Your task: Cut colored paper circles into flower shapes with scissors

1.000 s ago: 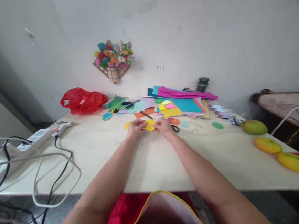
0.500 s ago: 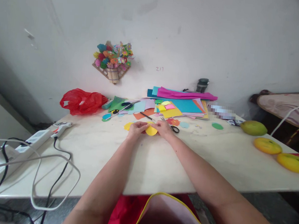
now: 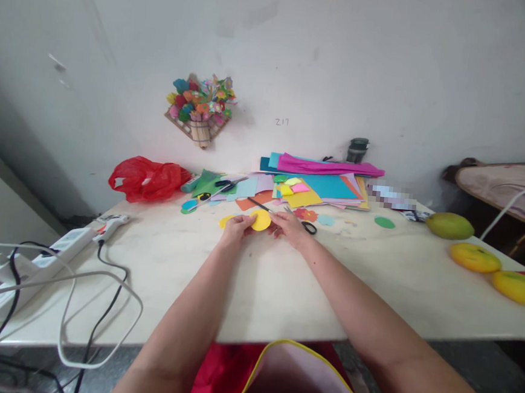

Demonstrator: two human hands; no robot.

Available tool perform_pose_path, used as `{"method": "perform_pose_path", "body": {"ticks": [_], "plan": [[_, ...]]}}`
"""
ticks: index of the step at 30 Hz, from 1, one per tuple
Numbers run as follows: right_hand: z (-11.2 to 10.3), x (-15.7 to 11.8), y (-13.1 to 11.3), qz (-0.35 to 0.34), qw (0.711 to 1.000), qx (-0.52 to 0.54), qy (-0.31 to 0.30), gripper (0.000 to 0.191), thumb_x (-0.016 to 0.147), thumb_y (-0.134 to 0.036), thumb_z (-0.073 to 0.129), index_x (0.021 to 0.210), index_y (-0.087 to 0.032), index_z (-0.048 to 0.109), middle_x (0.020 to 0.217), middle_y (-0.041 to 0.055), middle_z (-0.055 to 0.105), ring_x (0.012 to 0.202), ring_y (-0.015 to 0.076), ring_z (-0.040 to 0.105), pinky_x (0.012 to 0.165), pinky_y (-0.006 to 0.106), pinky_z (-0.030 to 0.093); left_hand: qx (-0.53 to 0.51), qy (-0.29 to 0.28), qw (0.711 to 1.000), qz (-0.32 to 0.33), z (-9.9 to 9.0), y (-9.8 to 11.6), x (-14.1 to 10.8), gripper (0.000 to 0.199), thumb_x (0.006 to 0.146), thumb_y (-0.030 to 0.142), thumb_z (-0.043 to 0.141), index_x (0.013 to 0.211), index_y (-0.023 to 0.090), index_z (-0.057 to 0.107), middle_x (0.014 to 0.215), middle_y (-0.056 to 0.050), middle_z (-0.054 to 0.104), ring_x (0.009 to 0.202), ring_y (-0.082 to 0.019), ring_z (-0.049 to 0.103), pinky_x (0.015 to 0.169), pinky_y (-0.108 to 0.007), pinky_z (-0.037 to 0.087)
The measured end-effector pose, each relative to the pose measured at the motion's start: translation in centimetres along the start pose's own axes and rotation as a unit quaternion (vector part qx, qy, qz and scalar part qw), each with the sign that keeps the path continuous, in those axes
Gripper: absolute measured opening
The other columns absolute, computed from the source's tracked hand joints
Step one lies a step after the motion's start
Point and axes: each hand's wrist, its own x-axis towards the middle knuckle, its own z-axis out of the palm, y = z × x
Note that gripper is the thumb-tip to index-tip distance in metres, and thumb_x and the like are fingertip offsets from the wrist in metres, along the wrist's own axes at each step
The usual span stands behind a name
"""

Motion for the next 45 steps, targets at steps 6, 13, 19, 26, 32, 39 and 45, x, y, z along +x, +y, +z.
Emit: {"method": "perform_pose_path", "body": {"ticks": [6,13,19,26,32,39,45], "plan": [[-0.2,0.0,0.0,0.017,0.998,0.037,-0.042,0.018,0.075,-0.030,0.064,0.082,-0.014,0.067,0.070,0.0056,0.069,0.053,0.0127,0.062,0.041,0.020,0.040,-0.012,0.000,1.000,-0.007,0.1,-0.1,0.0,0.037,0.049,0.039,0.082,0.061,0.010,0.062,0.063,-0.005,0.063,0.055,-0.012,0.056,0.049,-0.023,0.044],[-0.2,-0.1,-0.1,0.025,0.997,0.025,-0.070,0.018,0.076,-0.022,0.061,0.090,-0.013,0.067,0.077,0.0071,0.071,0.059,0.0129,0.065,0.045,0.019,0.042,-0.040,-0.015,0.999,-0.015,0.0,0.0,0.0,0.031,0.056,0.034,0.080,0.066,0.008,0.066,0.064,-0.005,0.064,0.054,-0.011,0.055,0.047,-0.022,0.046],[-0.2,-0.2,-0.1,0.029,0.996,0.019,-0.078,0.021,0.077,-0.026,0.062,0.094,-0.015,0.068,0.079,0.0069,0.071,0.061,0.0132,0.064,0.046,0.019,0.044,-0.045,-0.011,0.999,-0.024,-0.1,0.0,0.1,0.026,0.061,0.029,0.077,0.070,0.007,0.067,0.064,-0.006,0.064,0.054,-0.011,0.056,0.046,-0.021,0.047],[0.0,-0.4,-0.3,0.031,0.998,0.002,-0.055,0.016,0.074,-0.020,0.063,0.087,-0.014,0.069,0.072,0.0044,0.069,0.059,0.0122,0.062,0.045,0.018,0.043,-0.018,-0.011,1.000,-0.020,-0.1,-0.3,0.3,0.027,0.064,0.032,0.075,0.071,0.007,0.066,0.063,-0.006,0.064,0.050,-0.011,0.055,0.042,-0.020,0.043],[0.1,-0.3,-0.5,0.046,0.998,-0.015,-0.029,0.016,0.070,-0.011,0.057,0.081,-0.014,0.068,0.068,0.0030,0.067,0.056,0.0115,0.061,0.043,0.018,0.043,-0.003,0.009,1.000,-0.023,0.2,-0.1,0.0,0.026,0.065,0.031,0.074,0.069,0.008,0.064,0.063,-0.007,0.064,0.047,-0.010,0.053,0.042,-0.021,0.042],[0.3,0.0,0.0,0.033,0.996,-0.079,0.027,0.021,0.070,-0.012,0.057,0.089,-0.014,0.064,0.069,0.0019,0.065,0.056,0.0116,0.059,0.042,0.019,0.041,0.098,-0.016,0.995,-0.008,0.4,-0.5,-0.1,0.034,0.063,0.043,0.074,0.068,0.010,0.063,0.052,-0.003,0.060,0.040,-0.009,0.050,0.039,-0.021,0.039],[0.3,0.6,1.0,-0.045,0.978,-0.198,0.042,0.044,0.069,-0.009,0.053,0.112,-0.020,0.054,0.062,-0.0041,0.057,0.047,0.0097,0.049,0.045,0.020,0.038,0.122,-0.046,0.991,-0.019,0.6,-0.3,-0.2,0.031,0.058,0.038,0.077,0.072,0.012,0.065,0.052,-0.001,0.061,0.036,-0.008,0.047,0.035,-0.020,0.034]]}}
